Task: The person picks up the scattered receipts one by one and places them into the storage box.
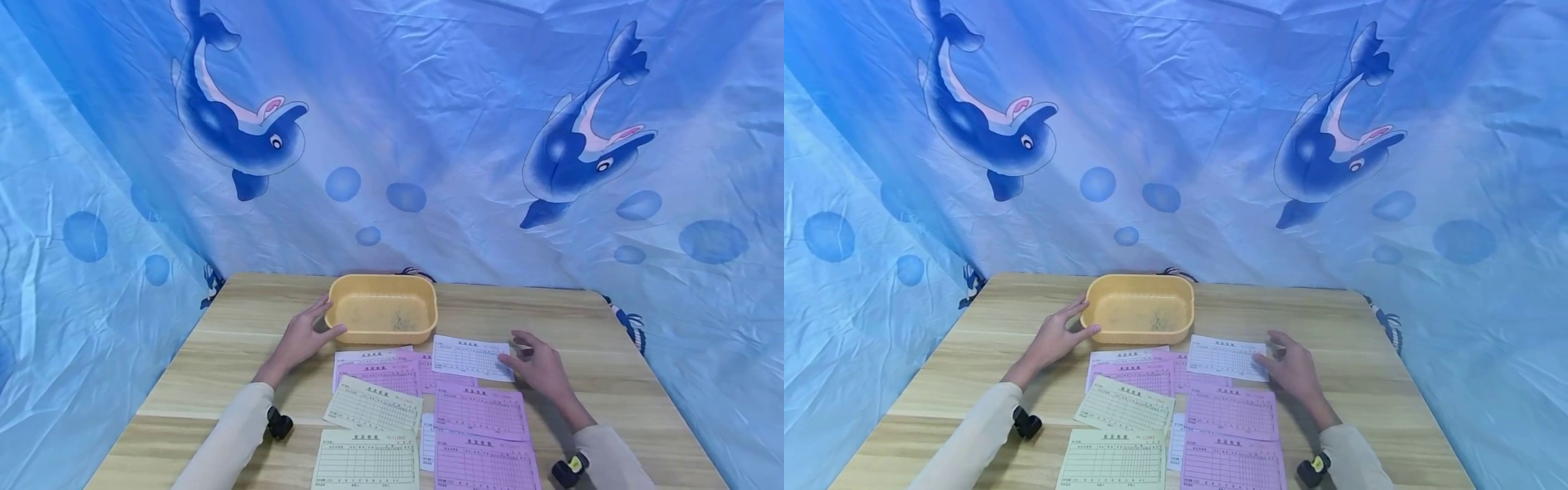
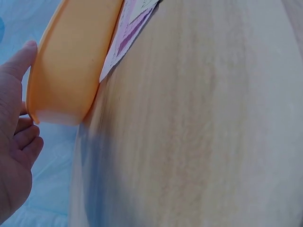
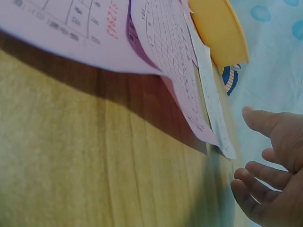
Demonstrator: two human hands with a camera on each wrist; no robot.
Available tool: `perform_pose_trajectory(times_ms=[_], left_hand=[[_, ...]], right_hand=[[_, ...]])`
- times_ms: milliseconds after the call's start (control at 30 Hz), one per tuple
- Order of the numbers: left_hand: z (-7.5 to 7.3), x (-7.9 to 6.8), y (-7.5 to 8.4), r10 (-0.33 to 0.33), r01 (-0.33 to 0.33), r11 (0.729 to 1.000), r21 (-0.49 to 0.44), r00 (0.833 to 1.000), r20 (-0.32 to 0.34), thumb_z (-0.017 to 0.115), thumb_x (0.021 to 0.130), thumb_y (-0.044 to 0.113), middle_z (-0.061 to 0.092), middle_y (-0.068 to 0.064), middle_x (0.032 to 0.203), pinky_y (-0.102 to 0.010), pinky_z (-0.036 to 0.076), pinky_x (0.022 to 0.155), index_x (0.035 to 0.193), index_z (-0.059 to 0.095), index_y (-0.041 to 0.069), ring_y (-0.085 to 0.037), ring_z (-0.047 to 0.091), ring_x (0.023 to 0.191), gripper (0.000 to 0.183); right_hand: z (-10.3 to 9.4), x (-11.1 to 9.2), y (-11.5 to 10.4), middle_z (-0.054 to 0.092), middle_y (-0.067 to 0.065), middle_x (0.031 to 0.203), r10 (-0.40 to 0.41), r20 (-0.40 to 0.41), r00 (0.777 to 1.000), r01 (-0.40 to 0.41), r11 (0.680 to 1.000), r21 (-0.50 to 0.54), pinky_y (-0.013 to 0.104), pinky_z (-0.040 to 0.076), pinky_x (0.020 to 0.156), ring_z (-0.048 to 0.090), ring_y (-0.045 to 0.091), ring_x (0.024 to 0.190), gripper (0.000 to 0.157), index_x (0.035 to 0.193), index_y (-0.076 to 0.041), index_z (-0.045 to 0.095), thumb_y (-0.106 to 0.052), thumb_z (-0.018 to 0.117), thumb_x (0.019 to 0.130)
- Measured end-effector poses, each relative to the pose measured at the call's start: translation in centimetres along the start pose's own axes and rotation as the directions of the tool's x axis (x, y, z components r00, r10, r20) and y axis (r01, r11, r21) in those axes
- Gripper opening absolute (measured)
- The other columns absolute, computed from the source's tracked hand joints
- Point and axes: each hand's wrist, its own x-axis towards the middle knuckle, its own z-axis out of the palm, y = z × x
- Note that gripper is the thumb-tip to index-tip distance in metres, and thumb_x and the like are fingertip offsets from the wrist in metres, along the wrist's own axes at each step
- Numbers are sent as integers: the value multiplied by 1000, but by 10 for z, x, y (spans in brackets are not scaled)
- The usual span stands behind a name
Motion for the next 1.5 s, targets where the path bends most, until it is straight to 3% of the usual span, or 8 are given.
perform_pose_trajectory(times_ms=[267,600,733,933,1067,1300,1500], left_hand=[[-1,-3,-1,-20,20,999,-32,1000,16,78,89,46,36,-18,162,-54,30,122,150,45,-3,-38,35,148,85],[-4,-3,-1,-11,12,999,-39,1000,29,75,86,59,35,-18,162,-53,30,122,149,46,-4,-37,36,148,93],[-5,-3,-2,-10,12,999,-41,999,35,74,86,61,34,-18,163,-53,30,122,149,46,-4,-37,35,149,95],[-5,-4,-3,-9,11,999,-44,999,45,73,85,63,34,-18,163,-53,28,123,149,45,-3,-37,34,149,97],[-4,-5,-4,-7,9,999,-51,999,47,75,86,60,35,-18,163,-53,28,123,150,45,-4,-37,35,149,94],[-6,-8,-3,-9,11,999,-46,999,40,78,87,52,36,-20,161,-53,31,121,150,45,-4,-39,37,147,90],[-8,-7,-1,-22,24,999,-45,998,52,78,87,51,36,-19,162,-52,30,122,150,44,-3,-38,36,148,90]], right_hand=[[6,1,1,62,23,138,7,-2,1000,-7,1000,-13,47,60,86,65,36,113,69,145,-4,54,-30,82,88],[10,2,3,65,21,130,-6,16,1000,6,999,-40,40,56,80,64,33,106,63,142,-4,57,-20,82,87],[11,2,3,68,17,117,-37,-4,999,37,999,-31,39,56,81,64,28,100,58,137,-3,61,-15,83,85],[12,1,3,65,9,97,-37,-17,999,36,999,-20,26,48,70,59,21,87,54,135,-1,62,-10,82,85],[12,-3,1,67,10,98,-25,-29,999,25,1000,-8,24,50,69,62,19,86,52,133,1,63,-8,81,85],[13,-10,-2,71,14,103,26,-25,999,-25,999,34,30,57,74,68,22,89,45,130,3,62,-13,77,91],[8,-10,-5,73,13,99,3,-46,999,-1,999,48,25,56,72,68,20,86,38,123,6,66,-13,76,92]])
